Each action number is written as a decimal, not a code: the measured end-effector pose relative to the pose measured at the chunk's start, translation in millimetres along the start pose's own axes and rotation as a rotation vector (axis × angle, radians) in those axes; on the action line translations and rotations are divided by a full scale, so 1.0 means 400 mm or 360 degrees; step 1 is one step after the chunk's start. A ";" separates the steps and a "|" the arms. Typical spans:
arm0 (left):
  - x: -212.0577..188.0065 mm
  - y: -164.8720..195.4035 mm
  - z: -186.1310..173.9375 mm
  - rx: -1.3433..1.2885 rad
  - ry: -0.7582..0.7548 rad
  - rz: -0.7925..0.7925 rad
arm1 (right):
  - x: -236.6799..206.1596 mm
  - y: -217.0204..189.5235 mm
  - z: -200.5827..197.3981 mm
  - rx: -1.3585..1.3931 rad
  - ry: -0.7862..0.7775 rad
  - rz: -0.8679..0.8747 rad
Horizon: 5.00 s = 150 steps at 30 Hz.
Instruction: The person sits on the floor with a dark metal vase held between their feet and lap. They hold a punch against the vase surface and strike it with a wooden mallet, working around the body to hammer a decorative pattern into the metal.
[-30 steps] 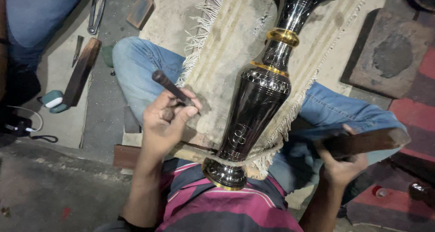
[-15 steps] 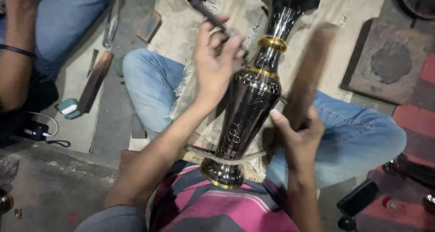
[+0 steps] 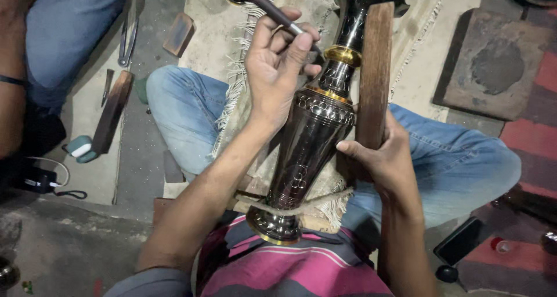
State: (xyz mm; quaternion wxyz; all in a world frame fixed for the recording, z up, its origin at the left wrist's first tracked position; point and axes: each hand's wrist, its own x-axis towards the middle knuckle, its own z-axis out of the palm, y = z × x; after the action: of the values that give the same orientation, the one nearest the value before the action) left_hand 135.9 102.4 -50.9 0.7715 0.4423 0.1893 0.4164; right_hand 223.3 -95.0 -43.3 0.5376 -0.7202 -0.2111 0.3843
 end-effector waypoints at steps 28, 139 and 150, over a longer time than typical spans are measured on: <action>-0.001 -0.003 -0.055 -0.0305 0.0061 -0.0090 | 0.059 -0.016 -0.001 0.0150 -0.0216 -0.0044; -0.274 0.184 0.034 0.1693 -0.0163 0.0305 | -0.100 -0.410 -0.126 -0.1739 -0.0233 -0.1334; -0.208 0.186 -0.068 0.0864 -0.0008 -0.0075 | -0.109 0.046 -0.176 0.0066 0.0742 -0.0578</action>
State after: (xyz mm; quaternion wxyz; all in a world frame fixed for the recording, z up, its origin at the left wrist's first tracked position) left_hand 34.3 68.9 -9.4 0.6345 0.6295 0.3024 0.3312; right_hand 249.4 -175.4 -37.4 0.6461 -0.7284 -0.1995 0.1104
